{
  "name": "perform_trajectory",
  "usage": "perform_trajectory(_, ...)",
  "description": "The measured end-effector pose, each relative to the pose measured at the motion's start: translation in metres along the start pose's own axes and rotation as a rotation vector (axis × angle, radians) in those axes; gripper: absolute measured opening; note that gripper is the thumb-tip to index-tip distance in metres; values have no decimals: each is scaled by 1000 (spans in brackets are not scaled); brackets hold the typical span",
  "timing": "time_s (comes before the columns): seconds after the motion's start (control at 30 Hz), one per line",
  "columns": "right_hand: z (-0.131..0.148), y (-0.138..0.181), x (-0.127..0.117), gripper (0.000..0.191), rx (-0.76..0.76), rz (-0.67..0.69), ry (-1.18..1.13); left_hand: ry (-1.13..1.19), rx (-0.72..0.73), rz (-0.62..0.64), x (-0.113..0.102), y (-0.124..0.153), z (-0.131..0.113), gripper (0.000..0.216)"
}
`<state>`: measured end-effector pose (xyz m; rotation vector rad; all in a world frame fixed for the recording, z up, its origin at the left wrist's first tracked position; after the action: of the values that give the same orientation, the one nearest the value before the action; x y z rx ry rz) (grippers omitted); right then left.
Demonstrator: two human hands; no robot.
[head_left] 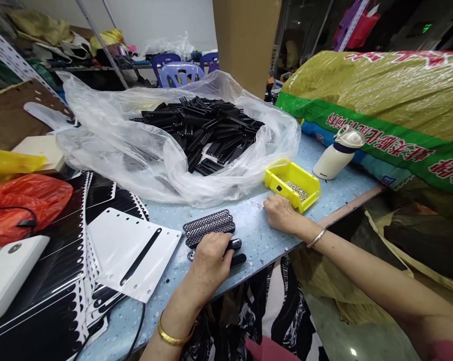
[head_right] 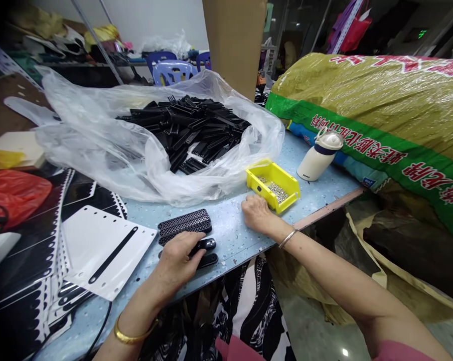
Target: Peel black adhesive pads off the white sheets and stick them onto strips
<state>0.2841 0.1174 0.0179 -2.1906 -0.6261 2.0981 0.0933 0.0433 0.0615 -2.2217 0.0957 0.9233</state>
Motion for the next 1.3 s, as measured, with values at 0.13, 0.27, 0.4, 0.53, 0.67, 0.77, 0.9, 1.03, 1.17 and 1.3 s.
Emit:
perform_trajectory(0.13, 16, 8, -29, 18, 38, -135, -206, -19, -17, 13, 2, 0, 2, 23)
perform_trajectory(0.27, 45, 28, -65, 13, 6, -222, -681, -15, -25, 24, 6, 1, 1, 19)
perform_trajectory(0.4, 63, 38, -74, 13, 15, -152, -894, -37, -19, 38, 11, 1, -1, 12)
perform_trajectory(0.53, 72, 35, -68, 15, 17, -131, -926, -51, 0, 53, 14, 1, -3, 8)
perform_trajectory(0.67, 81, 33, -59, 17, -15, -99, -862, -58, -8, 65, 16, 2, -2, 10)
perform_trajectory(0.77, 83, 32, -57, 16, -16, -104, -822, -55, -25, 64, 16, 2, -1, 10)
perform_trajectory(0.9, 86, 31, -61, 15, -35, -104, -815, -39, -41, 59, 16, 3, 0, 10)
perform_trajectory(1.03, 89, 30, -63, 17, -54, -82, -773, -34, -54, 55, 16, 4, 1, 10)
perform_trajectory(1.17, 92, 29, -60, 19, -91, -62, -726, -26, -59, 69, 16, 4, 1, 10)
perform_trajectory(1.3, 94, 29, -57, 21, -130, -43, -678, -25, -56, 67, 16, 4, 1, 12)
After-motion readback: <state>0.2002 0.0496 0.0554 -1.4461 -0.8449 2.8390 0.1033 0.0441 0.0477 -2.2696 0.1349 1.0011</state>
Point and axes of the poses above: each hand's wrist, its own y-axis away from the middle knuckle, its own x-axis out of the palm, z = x × y, the point moved 9 cm from there along -y, towards the middle knuckle, and after that the axes turned 15 degrees about -z, right-handed, at the moved point
